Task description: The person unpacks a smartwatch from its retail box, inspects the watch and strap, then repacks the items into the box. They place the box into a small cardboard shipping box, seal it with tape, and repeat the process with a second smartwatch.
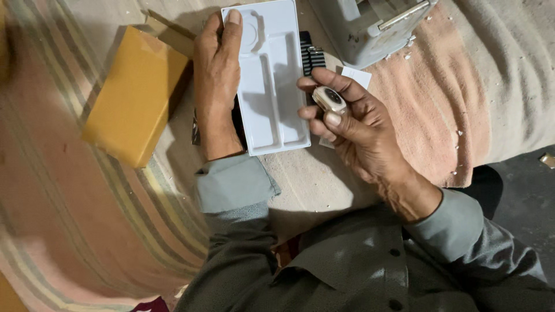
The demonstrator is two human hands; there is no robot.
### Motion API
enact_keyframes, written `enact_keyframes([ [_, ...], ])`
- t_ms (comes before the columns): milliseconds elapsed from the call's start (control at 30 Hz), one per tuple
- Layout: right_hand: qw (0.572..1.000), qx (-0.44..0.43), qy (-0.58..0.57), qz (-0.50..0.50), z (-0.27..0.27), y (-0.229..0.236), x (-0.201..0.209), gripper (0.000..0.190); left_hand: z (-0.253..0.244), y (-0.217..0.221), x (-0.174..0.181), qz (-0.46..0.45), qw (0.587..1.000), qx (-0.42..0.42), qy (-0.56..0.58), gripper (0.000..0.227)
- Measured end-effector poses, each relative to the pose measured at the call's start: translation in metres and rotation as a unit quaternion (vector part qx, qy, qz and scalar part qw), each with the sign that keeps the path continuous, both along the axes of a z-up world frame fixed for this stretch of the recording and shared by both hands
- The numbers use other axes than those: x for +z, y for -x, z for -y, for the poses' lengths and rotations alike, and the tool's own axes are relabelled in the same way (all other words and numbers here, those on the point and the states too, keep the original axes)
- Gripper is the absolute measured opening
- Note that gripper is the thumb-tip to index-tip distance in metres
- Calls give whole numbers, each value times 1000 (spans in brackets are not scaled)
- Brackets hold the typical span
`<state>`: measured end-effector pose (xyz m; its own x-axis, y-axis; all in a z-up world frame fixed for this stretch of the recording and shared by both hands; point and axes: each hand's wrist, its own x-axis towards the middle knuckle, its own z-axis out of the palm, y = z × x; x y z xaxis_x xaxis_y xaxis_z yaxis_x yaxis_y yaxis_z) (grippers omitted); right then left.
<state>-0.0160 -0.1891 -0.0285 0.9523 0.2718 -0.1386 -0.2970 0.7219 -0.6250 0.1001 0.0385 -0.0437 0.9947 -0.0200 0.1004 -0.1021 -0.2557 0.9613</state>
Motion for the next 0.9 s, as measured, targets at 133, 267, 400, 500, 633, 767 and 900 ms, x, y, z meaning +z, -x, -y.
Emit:
enact_keyframes([
  [133,989,-32,119,75,-3,6,-7,31,-1,-3,-3,9,1000,-2,-9,47],
  [267,926,-55,357,105,-3,13,-8,25,-2,-5,-7,12,1000,10,-27,48],
  [400,910,-48,373,173,-1,10,-5,23,-2,-7,-11,-8,999,9,-38,48],
  [500,961,-16,254,113,2,1,-3,33,-4,-7,-11,34,999,-10,-21,48],
  [633,994,29,102,40,11,-3,-3,52,-3,-7,-11,38,999,-23,-5,47],
  [767,996,58,61,31,17,-3,-5,56,-3,-5,-11,10,1000,-8,2,46],
  [900,995,75,36,56,19,-1,-13,38,-1,-5,-13,6,1000,-11,16,44],
])
